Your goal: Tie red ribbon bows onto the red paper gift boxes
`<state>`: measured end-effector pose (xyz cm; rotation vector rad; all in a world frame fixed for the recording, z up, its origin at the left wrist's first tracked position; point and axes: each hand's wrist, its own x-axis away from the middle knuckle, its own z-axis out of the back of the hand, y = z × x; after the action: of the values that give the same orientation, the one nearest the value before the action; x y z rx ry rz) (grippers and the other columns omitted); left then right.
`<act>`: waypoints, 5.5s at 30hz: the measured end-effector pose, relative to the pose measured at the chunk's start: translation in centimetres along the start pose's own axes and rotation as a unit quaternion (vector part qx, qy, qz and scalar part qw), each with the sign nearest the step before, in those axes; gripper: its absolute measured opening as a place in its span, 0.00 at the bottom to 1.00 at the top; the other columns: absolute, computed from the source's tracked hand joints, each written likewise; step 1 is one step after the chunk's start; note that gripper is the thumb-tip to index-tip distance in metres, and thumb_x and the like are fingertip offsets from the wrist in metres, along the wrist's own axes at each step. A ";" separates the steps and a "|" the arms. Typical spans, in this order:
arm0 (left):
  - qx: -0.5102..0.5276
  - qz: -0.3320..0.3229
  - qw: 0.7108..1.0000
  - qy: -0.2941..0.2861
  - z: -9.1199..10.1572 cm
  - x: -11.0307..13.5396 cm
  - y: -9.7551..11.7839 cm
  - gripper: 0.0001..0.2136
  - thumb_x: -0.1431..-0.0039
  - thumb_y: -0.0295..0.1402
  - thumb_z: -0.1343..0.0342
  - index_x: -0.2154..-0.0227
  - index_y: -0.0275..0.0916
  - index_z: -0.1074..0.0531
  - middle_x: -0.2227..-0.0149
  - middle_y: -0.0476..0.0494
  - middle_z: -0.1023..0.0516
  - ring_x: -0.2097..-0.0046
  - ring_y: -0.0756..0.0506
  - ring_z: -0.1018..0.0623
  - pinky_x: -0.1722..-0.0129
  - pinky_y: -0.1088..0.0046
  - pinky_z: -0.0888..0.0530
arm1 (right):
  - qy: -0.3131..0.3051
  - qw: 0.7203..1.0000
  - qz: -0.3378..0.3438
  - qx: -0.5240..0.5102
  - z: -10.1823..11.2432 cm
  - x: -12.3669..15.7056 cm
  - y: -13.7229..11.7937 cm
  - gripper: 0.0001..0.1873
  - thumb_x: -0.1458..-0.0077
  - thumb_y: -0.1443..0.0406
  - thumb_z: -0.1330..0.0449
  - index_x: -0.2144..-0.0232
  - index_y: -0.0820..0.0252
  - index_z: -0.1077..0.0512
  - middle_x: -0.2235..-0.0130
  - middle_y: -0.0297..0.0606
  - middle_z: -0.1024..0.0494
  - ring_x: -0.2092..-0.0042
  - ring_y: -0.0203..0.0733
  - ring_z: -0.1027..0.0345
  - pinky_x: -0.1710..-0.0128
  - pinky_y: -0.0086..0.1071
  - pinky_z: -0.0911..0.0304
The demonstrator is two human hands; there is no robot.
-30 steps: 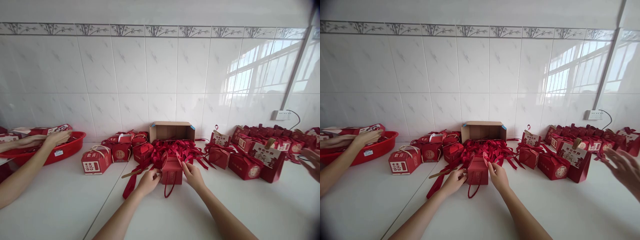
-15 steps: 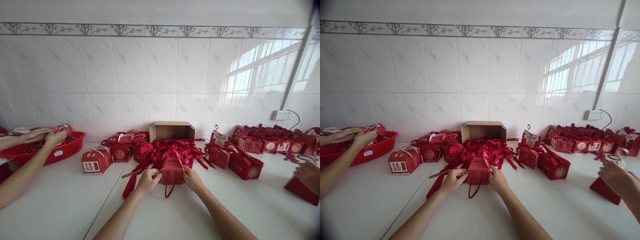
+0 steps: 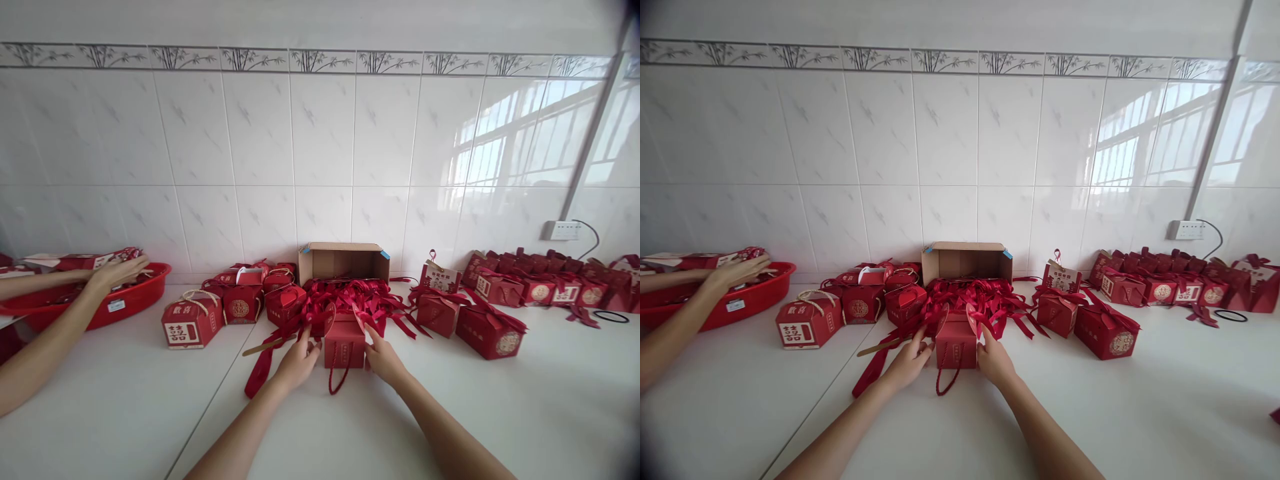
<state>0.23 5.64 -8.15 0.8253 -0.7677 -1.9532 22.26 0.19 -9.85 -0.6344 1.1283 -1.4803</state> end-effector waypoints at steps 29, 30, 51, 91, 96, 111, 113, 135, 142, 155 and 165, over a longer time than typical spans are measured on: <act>0.413 -0.029 0.893 0.174 6.8 -4.6 8.6 0.24 0.53 0.47 0.40 0.57 0.35 0.26 0.62 0.41 0.23 0.64 0.48 0.26 0.71 0.77 0.34 | 0.137 0.948 0.065 -0.279 3.8 -2.7 -7.6 0.28 0.48 0.49 0.46 0.51 0.59 0.33 0.53 0.44 0.25 0.57 0.44 0.30 0.66 0.31 0.35; 0.394 -0.041 0.901 0.179 7.3 -5.1 9.6 0.23 0.54 0.46 0.40 0.59 0.35 0.25 0.64 0.41 0.22 0.66 0.48 0.27 0.71 0.76 0.35 | 0.135 0.951 0.077 -0.269 4.3 -3.1 -8.7 0.26 0.49 0.49 0.46 0.55 0.61 0.30 0.58 0.44 0.24 0.62 0.43 0.30 0.68 0.30 0.37; 0.212 -0.082 0.972 0.052 7.9 -3.2 16.7 0.19 0.43 0.46 0.48 0.59 0.36 0.24 0.68 0.44 0.23 0.69 0.46 0.25 0.70 0.73 0.30 | 0.071 0.970 0.200 -0.120 7.1 -2.3 -16.4 0.21 0.47 0.52 0.44 0.60 0.61 0.23 0.71 0.39 0.24 0.71 0.40 0.33 0.74 0.31 0.39; 0.213 -0.163 0.958 0.098 7.4 -1.6 18.6 0.15 0.38 0.44 0.52 0.62 0.40 0.27 0.70 0.47 0.27 0.65 0.47 0.27 0.64 0.72 0.30 | 0.033 0.946 0.209 -0.246 8.4 -0.3 -17.0 0.12 0.50 0.57 0.36 0.63 0.53 0.21 0.66 0.36 0.19 0.62 0.40 0.26 0.65 0.31 0.32; 0.223 -0.166 0.954 0.114 7.4 -1.7 18.5 0.13 0.38 0.43 0.51 0.63 0.40 0.26 0.68 0.47 0.26 0.61 0.47 0.26 0.59 0.72 0.30 | 0.041 0.949 0.210 -0.231 8.6 -0.2 -17.1 0.14 0.48 0.56 0.37 0.61 0.54 0.21 0.65 0.38 0.19 0.61 0.42 0.26 0.63 0.33 0.32; 0.205 -0.163 0.965 -0.017 6.7 -1.3 19.2 0.16 0.38 0.43 0.54 0.73 0.38 0.28 0.80 0.51 0.37 0.75 0.51 0.35 0.74 0.75 0.37 | -0.034 0.949 0.193 -0.247 7.3 -0.1 -17.6 0.16 0.45 0.59 0.42 0.57 0.59 0.26 0.78 0.30 0.32 0.79 0.30 0.42 0.81 0.25 0.46; 0.182 -0.160 0.969 -0.036 6.4 -1.3 19.2 0.18 0.38 0.44 0.53 0.77 0.38 0.31 0.81 0.52 0.40 0.78 0.52 0.39 0.77 0.75 0.42 | -0.064 0.944 0.214 -0.243 7.1 0.0 -17.7 0.14 0.44 0.60 0.43 0.58 0.59 0.24 0.78 0.29 0.33 0.79 0.28 0.44 0.81 0.25 0.49; 0.327 -0.031 0.939 -0.107 7.4 -2.4 17.9 0.13 0.47 0.36 0.48 0.82 0.37 0.31 0.79 0.49 0.32 0.75 0.50 0.32 0.73 0.74 0.34 | -0.063 0.887 0.454 0.045 8.2 -0.6 -16.9 0.14 0.39 0.65 0.49 0.60 0.53 0.23 0.63 0.41 0.24 0.61 0.41 0.30 0.62 0.35 0.32; 0.233 -0.077 0.965 -0.090 7.9 -1.6 18.0 0.17 0.43 0.44 0.48 0.79 0.38 0.26 0.77 0.45 0.25 0.74 0.47 0.27 0.72 0.71 0.32 | -0.026 0.894 0.445 0.049 8.5 -0.7 -16.7 0.12 0.40 0.65 0.46 0.60 0.53 0.23 0.63 0.40 0.23 0.61 0.41 0.30 0.62 0.35 0.32; -0.283 -0.258 0.917 0.114 10.1 2.1 18.8 0.16 0.40 0.39 0.51 0.52 0.45 0.28 0.46 0.42 0.28 0.45 0.37 0.34 0.41 0.50 0.51 | -0.043 0.932 0.206 -0.296 7.4 -0.4 -14.8 0.14 0.47 0.54 0.39 0.62 0.53 0.21 0.50 0.40 0.25 0.50 0.46 0.31 0.53 0.38 0.34; -0.360 -0.037 0.930 0.069 15.6 7.5 5.3 0.18 0.45 0.45 0.50 0.55 0.45 0.25 0.49 0.38 0.25 0.46 0.31 0.31 0.46 0.48 0.44 | 0.133 0.981 -0.089 -0.110 13.3 5.4 -1.2 0.19 0.60 0.50 0.34 0.77 0.61 0.22 0.70 0.45 0.22 0.59 0.53 0.28 0.59 0.44 0.36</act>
<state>-12.59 -0.18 3.26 0.5249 0.0908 -2.0010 31.97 -9.04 -4.48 -0.7191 1.4891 -1.6420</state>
